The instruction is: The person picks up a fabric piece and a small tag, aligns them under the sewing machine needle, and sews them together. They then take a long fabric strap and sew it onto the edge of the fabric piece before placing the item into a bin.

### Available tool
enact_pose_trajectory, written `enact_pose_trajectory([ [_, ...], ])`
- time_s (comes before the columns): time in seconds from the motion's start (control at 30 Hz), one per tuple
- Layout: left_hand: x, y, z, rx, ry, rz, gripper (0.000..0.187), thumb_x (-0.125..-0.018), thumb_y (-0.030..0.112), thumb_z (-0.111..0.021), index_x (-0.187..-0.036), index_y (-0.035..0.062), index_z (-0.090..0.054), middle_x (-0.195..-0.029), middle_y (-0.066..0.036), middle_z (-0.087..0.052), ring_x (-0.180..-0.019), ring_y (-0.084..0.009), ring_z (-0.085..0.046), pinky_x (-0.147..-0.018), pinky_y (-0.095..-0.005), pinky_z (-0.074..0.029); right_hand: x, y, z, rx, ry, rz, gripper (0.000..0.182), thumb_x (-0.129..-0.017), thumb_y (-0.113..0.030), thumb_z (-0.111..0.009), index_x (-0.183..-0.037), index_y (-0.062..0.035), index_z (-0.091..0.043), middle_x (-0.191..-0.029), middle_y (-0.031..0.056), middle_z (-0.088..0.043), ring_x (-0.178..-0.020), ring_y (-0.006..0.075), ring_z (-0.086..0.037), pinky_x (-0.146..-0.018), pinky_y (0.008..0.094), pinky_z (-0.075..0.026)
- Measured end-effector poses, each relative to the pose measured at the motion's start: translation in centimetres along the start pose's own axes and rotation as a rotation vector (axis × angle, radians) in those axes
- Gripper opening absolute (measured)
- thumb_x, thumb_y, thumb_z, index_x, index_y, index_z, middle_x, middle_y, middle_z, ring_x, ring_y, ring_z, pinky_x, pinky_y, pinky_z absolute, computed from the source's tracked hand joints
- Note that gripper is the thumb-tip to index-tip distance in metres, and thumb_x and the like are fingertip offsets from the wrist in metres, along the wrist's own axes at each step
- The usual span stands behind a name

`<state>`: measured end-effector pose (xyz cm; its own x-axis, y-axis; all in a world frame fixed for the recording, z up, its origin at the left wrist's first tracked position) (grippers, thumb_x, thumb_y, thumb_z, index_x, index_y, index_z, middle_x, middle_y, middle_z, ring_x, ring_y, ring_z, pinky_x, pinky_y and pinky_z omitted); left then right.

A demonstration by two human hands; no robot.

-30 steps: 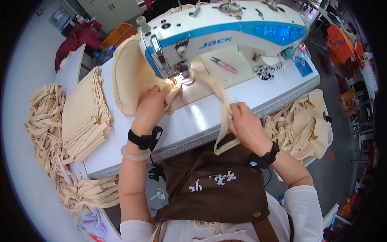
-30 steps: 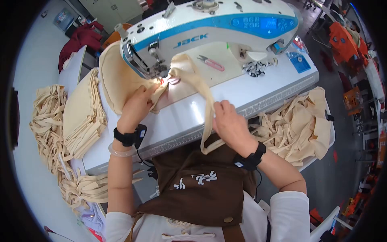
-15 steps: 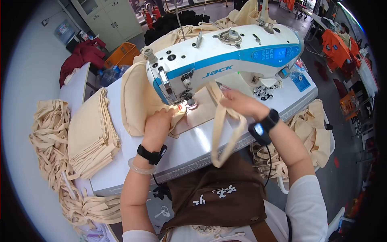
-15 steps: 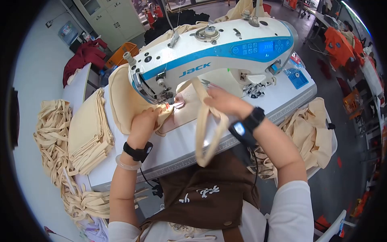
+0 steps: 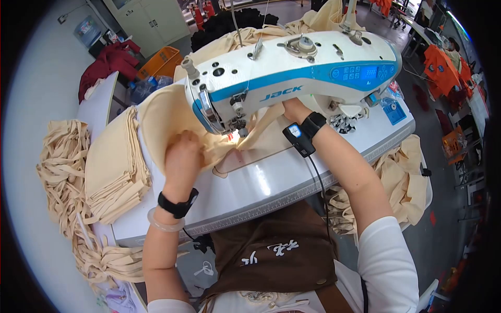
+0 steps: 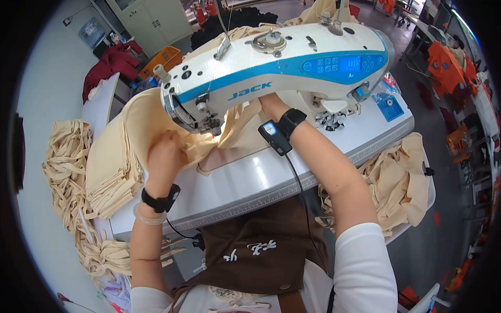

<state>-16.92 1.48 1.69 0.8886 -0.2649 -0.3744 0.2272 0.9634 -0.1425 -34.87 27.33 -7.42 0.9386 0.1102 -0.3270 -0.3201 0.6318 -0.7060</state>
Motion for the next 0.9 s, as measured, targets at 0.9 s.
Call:
enact_pose_trajectory([
  [0.9,7.5,5.4,0.5,0.303,0.037,0.059,0.032,-0.075,-0.001,-0.066,-0.107,0.0028,-0.060,-0.102,-0.013,-0.060,-0.102,-0.0329,-0.057,-0.093,-0.0418,-0.046,8.2,-7.6,3.1,0.457,-0.416,0.473,0.013,-0.090,-0.015,-0.062,-0.099,-0.0068,-0.060,-0.081,0.0178,-0.068,-0.081,0.0392,-0.066,-0.073,0.0503,-0.052],
])
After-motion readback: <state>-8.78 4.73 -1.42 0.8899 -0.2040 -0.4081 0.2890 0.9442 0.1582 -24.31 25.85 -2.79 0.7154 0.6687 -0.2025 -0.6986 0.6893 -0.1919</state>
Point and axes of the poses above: each hand's wrist, its own x-axis away from the middle knuckle, its own z-axis out of the back of the hand, y = z × x, the point moved 5 cm from there along -x, towards the middle knuckle
